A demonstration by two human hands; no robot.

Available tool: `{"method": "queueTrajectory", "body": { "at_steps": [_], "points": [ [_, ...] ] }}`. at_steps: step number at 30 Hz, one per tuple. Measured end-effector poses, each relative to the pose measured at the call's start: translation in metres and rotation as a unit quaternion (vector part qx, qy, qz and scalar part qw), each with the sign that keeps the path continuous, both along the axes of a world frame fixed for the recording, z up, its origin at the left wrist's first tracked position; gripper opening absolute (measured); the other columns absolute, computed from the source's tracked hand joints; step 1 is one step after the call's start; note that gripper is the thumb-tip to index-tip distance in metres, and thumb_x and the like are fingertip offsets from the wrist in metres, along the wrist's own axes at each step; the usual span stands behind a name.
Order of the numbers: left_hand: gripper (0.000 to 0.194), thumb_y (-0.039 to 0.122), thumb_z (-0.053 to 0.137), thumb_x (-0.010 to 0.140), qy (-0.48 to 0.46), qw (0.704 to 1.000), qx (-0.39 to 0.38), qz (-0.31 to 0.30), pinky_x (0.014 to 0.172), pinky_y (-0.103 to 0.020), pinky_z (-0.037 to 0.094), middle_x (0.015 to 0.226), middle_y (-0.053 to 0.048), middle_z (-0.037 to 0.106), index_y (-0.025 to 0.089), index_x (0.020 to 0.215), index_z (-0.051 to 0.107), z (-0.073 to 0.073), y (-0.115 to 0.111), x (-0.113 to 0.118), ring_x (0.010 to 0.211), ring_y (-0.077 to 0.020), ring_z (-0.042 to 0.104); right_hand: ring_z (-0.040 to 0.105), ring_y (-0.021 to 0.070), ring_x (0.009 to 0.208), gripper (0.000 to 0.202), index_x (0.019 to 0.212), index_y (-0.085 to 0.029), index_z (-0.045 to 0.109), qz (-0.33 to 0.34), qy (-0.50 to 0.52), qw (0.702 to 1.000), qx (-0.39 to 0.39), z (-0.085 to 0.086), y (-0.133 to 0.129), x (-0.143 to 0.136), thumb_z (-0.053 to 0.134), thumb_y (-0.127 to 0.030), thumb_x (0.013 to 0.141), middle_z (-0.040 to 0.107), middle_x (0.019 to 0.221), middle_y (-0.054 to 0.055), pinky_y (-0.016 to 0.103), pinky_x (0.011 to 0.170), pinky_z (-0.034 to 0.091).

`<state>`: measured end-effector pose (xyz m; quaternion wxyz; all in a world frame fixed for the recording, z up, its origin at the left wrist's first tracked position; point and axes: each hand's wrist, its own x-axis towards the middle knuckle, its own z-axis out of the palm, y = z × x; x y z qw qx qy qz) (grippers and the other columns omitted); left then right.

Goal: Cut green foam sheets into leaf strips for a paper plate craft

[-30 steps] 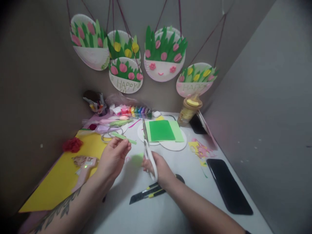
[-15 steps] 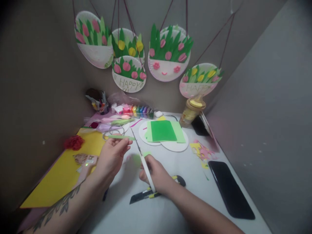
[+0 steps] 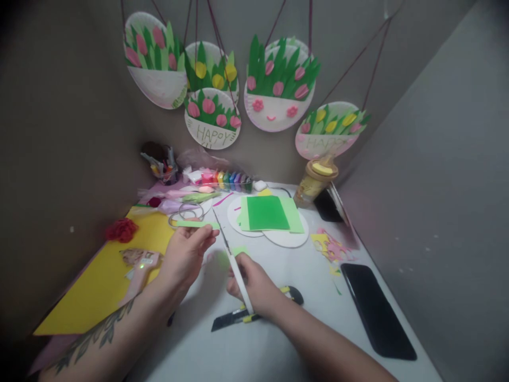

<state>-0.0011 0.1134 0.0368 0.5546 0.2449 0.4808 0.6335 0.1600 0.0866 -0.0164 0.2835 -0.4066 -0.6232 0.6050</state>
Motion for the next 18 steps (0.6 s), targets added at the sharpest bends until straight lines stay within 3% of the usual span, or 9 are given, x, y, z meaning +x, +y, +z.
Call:
{"method": "queueTrajectory", "body": {
  "at_steps": [18],
  "points": [
    [0.027,0.027,0.077,0.062,0.009,1.0,0.007,-0.011,0.065,-0.022,0.049,0.063,0.004,0.061,0.015,0.074,0.057,-0.0039,-0.0018,0.0018,0.069,-0.013,0.067,0.045,0.0146,0.07,0.033,0.085,-0.019,0.044,0.0,-0.007,1.0,0.005,0.0021,0.0001,-0.0003,0.06,-0.047,0.074,0.049,0.078,0.001,0.029,0.063,0.04]
  ]
}}
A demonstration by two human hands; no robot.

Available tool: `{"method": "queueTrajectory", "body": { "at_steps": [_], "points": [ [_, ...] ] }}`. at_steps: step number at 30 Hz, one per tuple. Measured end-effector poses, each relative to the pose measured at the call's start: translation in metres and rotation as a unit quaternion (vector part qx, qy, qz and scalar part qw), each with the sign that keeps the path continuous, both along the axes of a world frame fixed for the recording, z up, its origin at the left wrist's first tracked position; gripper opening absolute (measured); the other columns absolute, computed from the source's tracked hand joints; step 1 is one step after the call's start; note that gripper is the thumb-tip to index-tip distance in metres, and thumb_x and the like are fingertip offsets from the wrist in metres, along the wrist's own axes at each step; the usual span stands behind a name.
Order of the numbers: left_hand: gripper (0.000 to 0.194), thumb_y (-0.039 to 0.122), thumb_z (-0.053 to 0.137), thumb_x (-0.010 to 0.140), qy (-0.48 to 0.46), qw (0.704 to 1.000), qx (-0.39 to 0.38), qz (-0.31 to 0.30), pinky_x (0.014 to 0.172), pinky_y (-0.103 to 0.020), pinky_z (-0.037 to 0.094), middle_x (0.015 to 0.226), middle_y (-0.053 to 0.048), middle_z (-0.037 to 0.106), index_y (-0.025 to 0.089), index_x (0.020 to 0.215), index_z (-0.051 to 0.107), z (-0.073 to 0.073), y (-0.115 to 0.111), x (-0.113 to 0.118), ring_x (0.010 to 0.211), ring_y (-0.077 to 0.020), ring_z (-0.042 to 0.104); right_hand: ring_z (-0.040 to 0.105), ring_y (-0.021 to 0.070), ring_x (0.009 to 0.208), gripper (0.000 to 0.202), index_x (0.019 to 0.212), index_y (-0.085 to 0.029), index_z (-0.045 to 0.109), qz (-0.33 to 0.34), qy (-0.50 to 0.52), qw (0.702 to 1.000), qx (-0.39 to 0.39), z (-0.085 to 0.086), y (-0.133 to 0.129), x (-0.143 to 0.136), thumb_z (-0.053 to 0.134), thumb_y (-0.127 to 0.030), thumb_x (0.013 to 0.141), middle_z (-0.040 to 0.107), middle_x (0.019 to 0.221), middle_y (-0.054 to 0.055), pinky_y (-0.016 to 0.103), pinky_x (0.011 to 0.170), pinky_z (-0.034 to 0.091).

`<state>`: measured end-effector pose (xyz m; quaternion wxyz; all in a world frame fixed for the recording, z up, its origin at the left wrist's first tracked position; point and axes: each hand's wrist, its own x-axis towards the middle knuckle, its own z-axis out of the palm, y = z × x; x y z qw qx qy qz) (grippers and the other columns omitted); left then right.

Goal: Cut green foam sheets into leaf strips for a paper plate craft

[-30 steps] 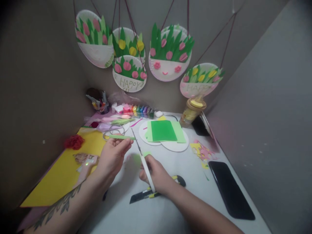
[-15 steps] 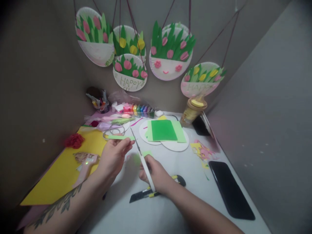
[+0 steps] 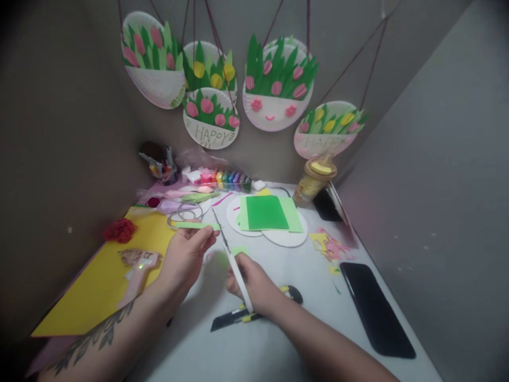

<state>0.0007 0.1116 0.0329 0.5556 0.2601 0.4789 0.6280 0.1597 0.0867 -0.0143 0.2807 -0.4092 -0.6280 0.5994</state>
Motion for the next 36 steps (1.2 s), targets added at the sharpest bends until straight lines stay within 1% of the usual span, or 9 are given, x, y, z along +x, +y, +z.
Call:
{"method": "queueTrajectory", "body": {
  "at_steps": [3,6,13,18,24,29,36],
  "points": [
    [0.025,0.027,0.076,0.063,0.001,1.0,0.005,-0.008,0.065,-0.022,0.049,0.062,0.003,0.061,0.015,0.073,0.057,-0.0009,0.0002,-0.0005,0.068,-0.0128,0.066,0.045,0.0141,0.068,0.035,0.084,-0.02,0.043,-0.002,0.002,1.0,-0.008,-0.0001,0.001,-0.0009,0.06,-0.049,0.073,0.048,0.077,0.0,0.028,0.062,0.04],
    [0.025,0.026,0.077,0.062,-0.001,1.0,0.003,-0.003,0.065,-0.022,0.049,0.062,0.004,0.061,0.015,0.073,0.057,-0.0013,0.0006,-0.0008,0.067,-0.0126,0.066,0.045,0.0139,0.068,0.037,0.085,-0.019,0.044,-0.002,0.004,1.0,-0.014,-0.0016,0.0016,-0.001,0.06,-0.051,0.074,0.049,0.077,0.0,0.028,0.062,0.04],
    [0.025,0.025,0.076,0.062,0.002,1.0,-0.003,0.003,0.065,-0.022,0.05,0.063,0.003,0.061,0.015,0.074,0.057,-0.0011,0.0003,-0.0008,0.067,-0.0129,0.066,0.043,0.0127,0.066,0.036,0.086,-0.019,0.044,0.005,0.006,1.0,-0.001,-0.005,0.0018,0.0014,0.06,-0.05,0.075,0.048,0.077,0.0,0.027,0.06,0.038],
    [0.024,0.025,0.076,0.063,0.006,1.0,0.005,-0.006,0.065,-0.023,0.049,0.062,0.003,0.06,0.014,0.074,0.058,-0.0008,0.001,-0.0014,0.067,-0.0128,0.066,0.042,0.0118,0.063,0.034,0.084,-0.02,0.045,0.002,-0.005,1.0,0.007,-0.0031,0.0011,0.0018,0.06,-0.049,0.075,0.049,0.075,-0.001,0.026,0.058,0.037],
    [0.027,0.026,0.077,0.062,0.009,1.0,0.006,0.02,0.067,-0.024,0.05,0.059,0.005,0.058,0.016,0.072,0.054,0.0001,0.0007,-0.0024,0.066,-0.0119,0.064,0.044,0.0123,0.063,0.034,0.084,-0.02,0.045,0.006,0.014,1.0,-0.006,-0.0024,0.0021,0.0021,0.062,-0.048,0.073,0.05,0.072,-0.002,0.026,0.058,0.037],
    [0.027,0.026,0.077,0.063,0.024,1.0,0.015,0.01,0.068,-0.024,0.049,0.063,0.003,0.061,0.016,0.075,0.054,0.0,0.002,-0.0048,0.065,-0.0101,0.061,0.043,0.0118,0.062,0.035,0.083,-0.02,0.046,0.011,0.015,1.0,-0.01,-0.0009,0.0028,0.0035,0.063,-0.049,0.073,0.049,0.07,-0.002,0.025,0.056,0.036],
    [0.029,0.026,0.077,0.064,0.027,0.999,0.025,0.001,0.067,-0.023,0.048,0.059,0.006,0.056,0.016,0.072,0.052,-0.0005,0.0031,-0.0068,0.06,-0.0074,0.056,0.044,0.0126,0.063,0.031,0.081,-0.02,0.046,0.018,-0.002,1.0,-0.002,0.002,0.0038,0.0057,0.062,-0.045,0.072,0.052,0.068,-0.002,0.025,0.057,0.037]
  ]
}}
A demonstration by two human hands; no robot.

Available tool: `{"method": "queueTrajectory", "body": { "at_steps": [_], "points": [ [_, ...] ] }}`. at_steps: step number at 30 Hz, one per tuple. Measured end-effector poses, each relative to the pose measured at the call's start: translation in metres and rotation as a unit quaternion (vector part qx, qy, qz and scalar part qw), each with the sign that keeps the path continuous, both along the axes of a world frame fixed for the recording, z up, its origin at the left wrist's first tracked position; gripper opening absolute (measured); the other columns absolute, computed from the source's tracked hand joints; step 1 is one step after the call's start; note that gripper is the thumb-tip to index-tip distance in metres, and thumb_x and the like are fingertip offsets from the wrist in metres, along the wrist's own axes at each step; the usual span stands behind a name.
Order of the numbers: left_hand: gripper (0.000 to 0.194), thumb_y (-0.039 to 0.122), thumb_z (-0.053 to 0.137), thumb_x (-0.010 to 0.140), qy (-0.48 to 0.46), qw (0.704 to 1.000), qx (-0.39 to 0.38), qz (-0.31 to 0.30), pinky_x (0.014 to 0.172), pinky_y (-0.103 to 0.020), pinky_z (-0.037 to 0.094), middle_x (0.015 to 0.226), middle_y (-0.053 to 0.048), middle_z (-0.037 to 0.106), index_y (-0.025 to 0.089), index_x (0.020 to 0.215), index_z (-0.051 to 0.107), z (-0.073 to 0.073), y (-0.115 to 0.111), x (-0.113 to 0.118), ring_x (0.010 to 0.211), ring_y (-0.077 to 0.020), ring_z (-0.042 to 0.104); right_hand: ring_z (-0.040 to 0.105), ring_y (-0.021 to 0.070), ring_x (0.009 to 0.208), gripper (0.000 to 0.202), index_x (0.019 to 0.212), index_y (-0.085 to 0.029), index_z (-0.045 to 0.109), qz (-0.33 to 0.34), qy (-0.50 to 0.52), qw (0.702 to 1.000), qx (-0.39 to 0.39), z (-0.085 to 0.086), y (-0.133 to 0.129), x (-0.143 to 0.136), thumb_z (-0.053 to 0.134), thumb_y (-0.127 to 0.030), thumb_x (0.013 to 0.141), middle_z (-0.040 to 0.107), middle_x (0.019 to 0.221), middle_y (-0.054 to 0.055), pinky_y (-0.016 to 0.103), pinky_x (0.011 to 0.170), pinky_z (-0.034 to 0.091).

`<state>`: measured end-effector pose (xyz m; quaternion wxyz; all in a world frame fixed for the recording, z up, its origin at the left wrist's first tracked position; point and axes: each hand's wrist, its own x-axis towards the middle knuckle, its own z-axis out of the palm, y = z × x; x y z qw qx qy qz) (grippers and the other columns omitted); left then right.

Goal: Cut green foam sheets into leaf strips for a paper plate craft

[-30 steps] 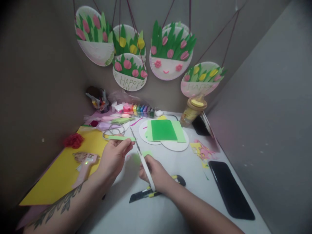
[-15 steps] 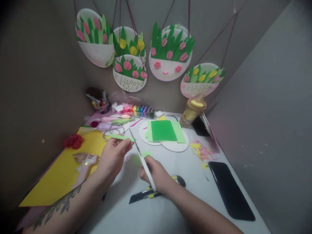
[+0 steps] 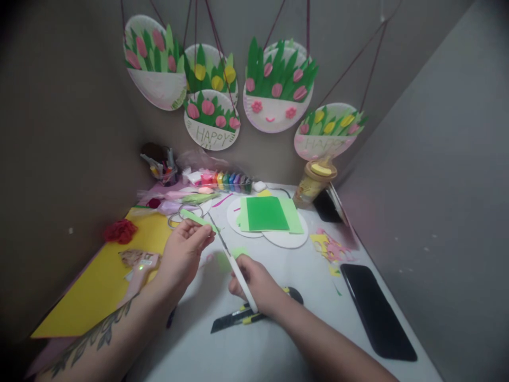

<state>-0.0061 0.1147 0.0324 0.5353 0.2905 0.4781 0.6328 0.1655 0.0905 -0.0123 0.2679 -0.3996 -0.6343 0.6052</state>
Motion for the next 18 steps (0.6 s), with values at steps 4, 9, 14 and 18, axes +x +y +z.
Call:
{"method": "queueTrajectory", "body": {
  "at_steps": [4,9,14,18],
  "points": [
    [0.03,0.026,0.078,0.063,-0.001,1.0,0.001,-0.003,0.066,-0.022,0.048,0.059,0.006,0.055,0.016,0.072,0.051,0.0018,-0.0002,-0.0001,0.058,-0.0068,0.054,0.045,0.013,0.063,0.029,0.08,-0.021,0.045,0.004,0.001,1.0,0.001,-0.0014,0.0006,0.001,0.062,-0.043,0.072,0.053,0.068,-0.002,0.025,0.057,0.037],
    [0.032,0.026,0.079,0.062,-0.007,1.0,0.002,0.002,0.066,-0.022,0.047,0.06,0.006,0.056,0.016,0.074,0.05,0.0023,0.0008,-0.0008,0.057,-0.0072,0.055,0.044,0.0125,0.062,0.031,0.077,-0.021,0.044,0.003,-0.001,1.0,0.005,-0.0013,0.0012,0.0015,0.062,-0.046,0.072,0.051,0.068,-0.002,0.025,0.057,0.036],
    [0.033,0.026,0.079,0.062,-0.006,1.0,0.006,0.003,0.066,-0.022,0.047,0.06,0.006,0.056,0.016,0.076,0.051,0.0011,0.0011,-0.0015,0.058,-0.0068,0.054,0.042,0.0115,0.061,0.034,0.075,-0.02,0.044,-0.006,-0.013,1.0,0.002,0.0001,0.0014,0.0017,0.062,-0.049,0.071,0.05,0.068,-0.002,0.025,0.055,0.035],
    [0.034,0.026,0.079,0.061,-0.01,1.0,0.005,0.005,0.065,-0.022,0.048,0.061,0.006,0.057,0.016,0.077,0.051,0.0003,0.0012,-0.0021,0.058,-0.0068,0.055,0.042,0.0111,0.06,0.036,0.075,-0.02,0.045,-0.005,-0.014,1.0,-0.006,0.0007,0.0018,0.0019,0.063,-0.05,0.07,0.05,0.067,-0.003,0.024,0.054,0.034]
  ]
}}
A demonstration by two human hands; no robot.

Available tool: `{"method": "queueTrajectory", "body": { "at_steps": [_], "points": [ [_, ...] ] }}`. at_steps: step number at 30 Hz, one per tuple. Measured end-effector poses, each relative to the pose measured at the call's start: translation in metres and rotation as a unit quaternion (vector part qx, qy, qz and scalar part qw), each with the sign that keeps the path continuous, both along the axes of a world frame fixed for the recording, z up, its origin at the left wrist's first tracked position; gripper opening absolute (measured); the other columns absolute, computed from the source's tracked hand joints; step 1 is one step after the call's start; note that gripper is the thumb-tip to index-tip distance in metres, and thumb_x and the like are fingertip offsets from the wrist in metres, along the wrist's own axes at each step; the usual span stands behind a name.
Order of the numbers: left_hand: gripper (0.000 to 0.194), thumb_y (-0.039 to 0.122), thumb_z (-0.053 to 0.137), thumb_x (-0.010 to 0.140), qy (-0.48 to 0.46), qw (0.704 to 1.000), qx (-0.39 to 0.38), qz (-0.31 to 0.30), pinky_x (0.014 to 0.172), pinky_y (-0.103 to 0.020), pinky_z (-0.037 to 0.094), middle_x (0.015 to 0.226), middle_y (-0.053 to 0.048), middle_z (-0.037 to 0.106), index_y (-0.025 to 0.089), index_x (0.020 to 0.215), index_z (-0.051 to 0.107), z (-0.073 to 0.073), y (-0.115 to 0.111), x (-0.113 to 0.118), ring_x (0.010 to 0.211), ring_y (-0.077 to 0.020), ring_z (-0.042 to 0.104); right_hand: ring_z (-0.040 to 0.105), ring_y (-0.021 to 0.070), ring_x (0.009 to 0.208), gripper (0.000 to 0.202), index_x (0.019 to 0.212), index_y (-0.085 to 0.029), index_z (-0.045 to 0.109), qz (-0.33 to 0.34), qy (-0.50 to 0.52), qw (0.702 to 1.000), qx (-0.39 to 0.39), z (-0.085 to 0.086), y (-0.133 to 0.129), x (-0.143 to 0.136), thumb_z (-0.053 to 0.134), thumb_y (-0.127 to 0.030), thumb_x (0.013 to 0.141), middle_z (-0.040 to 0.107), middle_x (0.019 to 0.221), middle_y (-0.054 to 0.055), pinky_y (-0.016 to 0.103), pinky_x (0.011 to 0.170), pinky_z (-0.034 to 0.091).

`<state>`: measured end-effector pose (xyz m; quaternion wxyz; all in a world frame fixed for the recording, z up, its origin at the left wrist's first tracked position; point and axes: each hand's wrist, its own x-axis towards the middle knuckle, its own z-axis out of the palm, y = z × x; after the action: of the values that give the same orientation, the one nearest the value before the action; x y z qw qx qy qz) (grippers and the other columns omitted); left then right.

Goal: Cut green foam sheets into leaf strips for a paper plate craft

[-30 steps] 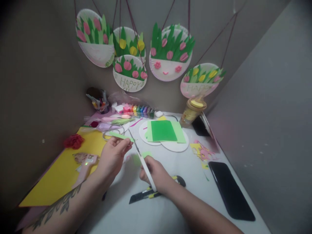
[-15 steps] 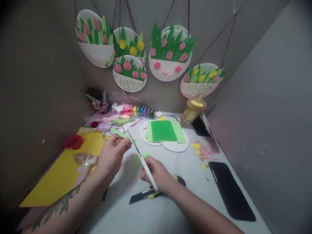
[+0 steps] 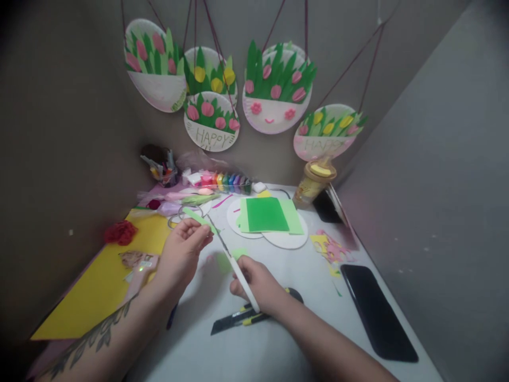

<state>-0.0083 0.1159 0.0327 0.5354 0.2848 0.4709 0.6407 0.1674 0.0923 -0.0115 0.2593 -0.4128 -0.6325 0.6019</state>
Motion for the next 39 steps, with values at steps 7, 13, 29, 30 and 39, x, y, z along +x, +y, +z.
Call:
{"method": "queueTrajectory", "body": {
  "at_steps": [7,13,29,30,39],
  "points": [
    [0.033,0.026,0.08,0.062,-0.005,1.0,0.01,0.013,0.066,-0.021,0.048,0.064,0.006,0.058,0.017,0.079,0.053,-0.0006,0.0014,-0.0018,0.06,-0.0068,0.055,0.041,0.0099,0.058,0.029,0.075,-0.02,0.046,0.004,0.002,1.0,-0.006,-0.0021,0.0005,0.0021,0.063,-0.042,0.071,0.05,0.065,-0.004,0.023,0.053,0.034],
    [0.033,0.026,0.08,0.061,-0.003,1.0,0.013,0.014,0.065,-0.022,0.048,0.064,0.006,0.057,0.017,0.078,0.053,-0.0012,0.0014,-0.0037,0.06,-0.0073,0.056,0.042,0.0103,0.058,0.026,0.074,-0.02,0.046,0.008,-0.008,1.0,-0.01,-0.0013,0.0012,0.0032,0.063,-0.039,0.07,0.052,0.065,-0.003,0.022,0.052,0.034],
    [0.031,0.026,0.078,0.062,0.047,0.998,0.025,-0.017,0.063,-0.022,0.044,0.062,0.005,0.059,0.017,0.079,0.053,0.0005,0.001,-0.0051,0.059,-0.0087,0.056,0.039,0.0105,0.06,0.027,0.075,-0.02,0.046,0.01,-0.011,1.0,0.013,-0.0021,0.0031,0.0064,0.063,-0.04,0.071,0.047,0.067,-0.004,0.023,0.054,0.034],
    [0.031,0.026,0.078,0.062,0.048,0.998,0.026,-0.018,0.063,-0.022,0.044,0.062,0.005,0.058,0.017,0.079,0.053,0.0006,0.0008,-0.005,0.059,-0.0088,0.056,0.039,0.0103,0.059,0.028,0.075,-0.02,0.046,0.009,-0.01,1.0,0.012,-0.0019,0.0031,0.0065,0.063,-0.041,0.071,0.047,0.066,-0.004,0.023,0.054,0.033],
    [0.028,0.025,0.077,0.063,0.058,0.998,0.028,-0.014,0.064,-0.022,0.045,0.062,0.005,0.058,0.017,0.077,0.054,0.0009,0.0007,-0.0058,0.06,-0.0088,0.056,0.04,0.0099,0.056,0.031,0.071,-0.02,0.046,-0.003,-0.001,1.0,-0.018,-0.0008,0.0022,0.0047,0.067,-0.042,0.068,0.049,0.063,-0.004,0.022,0.051,0.033]
  ]
}}
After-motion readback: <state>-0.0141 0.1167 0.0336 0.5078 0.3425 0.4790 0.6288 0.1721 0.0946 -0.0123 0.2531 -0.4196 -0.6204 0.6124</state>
